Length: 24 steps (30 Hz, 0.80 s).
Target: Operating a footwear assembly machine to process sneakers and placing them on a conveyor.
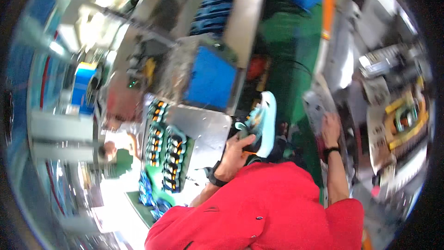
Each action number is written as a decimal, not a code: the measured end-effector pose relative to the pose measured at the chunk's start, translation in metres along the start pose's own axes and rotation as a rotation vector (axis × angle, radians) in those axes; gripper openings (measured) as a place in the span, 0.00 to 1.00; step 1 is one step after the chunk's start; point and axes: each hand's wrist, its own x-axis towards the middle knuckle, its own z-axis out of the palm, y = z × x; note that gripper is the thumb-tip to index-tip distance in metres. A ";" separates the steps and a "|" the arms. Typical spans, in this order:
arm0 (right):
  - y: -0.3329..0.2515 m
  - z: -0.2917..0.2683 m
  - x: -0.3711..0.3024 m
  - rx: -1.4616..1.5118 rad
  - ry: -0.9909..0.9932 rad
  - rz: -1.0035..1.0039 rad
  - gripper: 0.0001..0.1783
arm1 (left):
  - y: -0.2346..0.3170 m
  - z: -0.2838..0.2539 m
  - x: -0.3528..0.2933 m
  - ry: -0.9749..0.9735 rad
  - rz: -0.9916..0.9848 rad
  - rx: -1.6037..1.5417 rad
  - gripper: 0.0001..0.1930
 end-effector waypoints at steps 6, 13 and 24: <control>0.018 0.021 -0.007 -0.117 -0.083 0.025 0.09 | -0.021 -0.083 -0.013 0.295 -0.170 -0.344 0.14; -0.124 -0.006 0.147 0.132 -0.015 -0.168 0.09 | -0.023 -0.206 -0.008 0.647 -0.104 -0.525 0.15; -0.756 0.020 0.349 0.300 -0.107 -1.387 0.21 | 0.001 -0.502 0.078 1.005 0.237 -0.625 0.17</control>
